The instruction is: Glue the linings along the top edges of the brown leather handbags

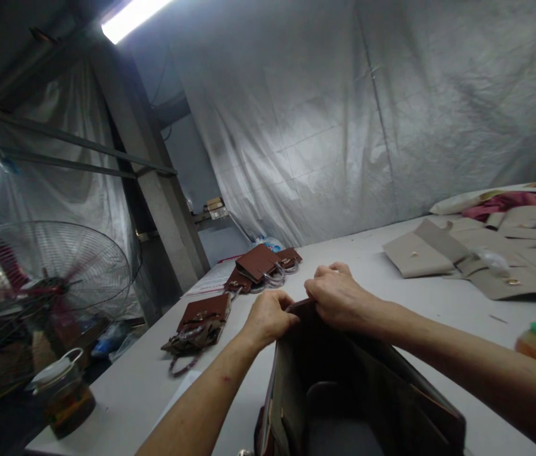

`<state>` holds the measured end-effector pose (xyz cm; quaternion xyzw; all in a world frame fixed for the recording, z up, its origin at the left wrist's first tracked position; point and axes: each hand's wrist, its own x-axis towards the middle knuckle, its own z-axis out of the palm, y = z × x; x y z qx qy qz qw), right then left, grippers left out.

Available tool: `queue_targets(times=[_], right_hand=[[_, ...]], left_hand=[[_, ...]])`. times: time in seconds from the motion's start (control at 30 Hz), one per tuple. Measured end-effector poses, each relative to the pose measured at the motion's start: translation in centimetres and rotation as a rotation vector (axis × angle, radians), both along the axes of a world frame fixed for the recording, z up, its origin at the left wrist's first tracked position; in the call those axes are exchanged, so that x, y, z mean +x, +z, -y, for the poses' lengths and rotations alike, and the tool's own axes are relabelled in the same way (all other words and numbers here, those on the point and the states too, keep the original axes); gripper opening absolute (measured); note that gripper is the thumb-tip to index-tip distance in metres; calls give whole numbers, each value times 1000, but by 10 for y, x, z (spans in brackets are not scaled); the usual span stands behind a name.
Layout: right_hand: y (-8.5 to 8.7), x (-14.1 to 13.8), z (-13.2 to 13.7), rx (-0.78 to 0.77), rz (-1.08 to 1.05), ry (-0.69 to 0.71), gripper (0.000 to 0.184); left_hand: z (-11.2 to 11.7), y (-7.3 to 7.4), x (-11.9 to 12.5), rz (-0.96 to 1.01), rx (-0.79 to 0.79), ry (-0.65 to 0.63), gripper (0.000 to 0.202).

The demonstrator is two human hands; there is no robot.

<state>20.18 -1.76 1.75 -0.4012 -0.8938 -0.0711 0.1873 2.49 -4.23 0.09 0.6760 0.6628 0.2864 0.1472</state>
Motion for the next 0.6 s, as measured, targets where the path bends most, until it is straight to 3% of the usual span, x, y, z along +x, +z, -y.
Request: queue_targets(times=[0.2,0.43,0.6], right_hand=[[-6,2,5,-24,7,19,23],[-6,4,10,-40,74,-3,19],[-8,5,11,-150,-12,141,27]], left_hand=[[2,2,3,-108,50,85,17],[3,3,5,-119,84,80,18],[6,3,9,-136,127,80,21]])
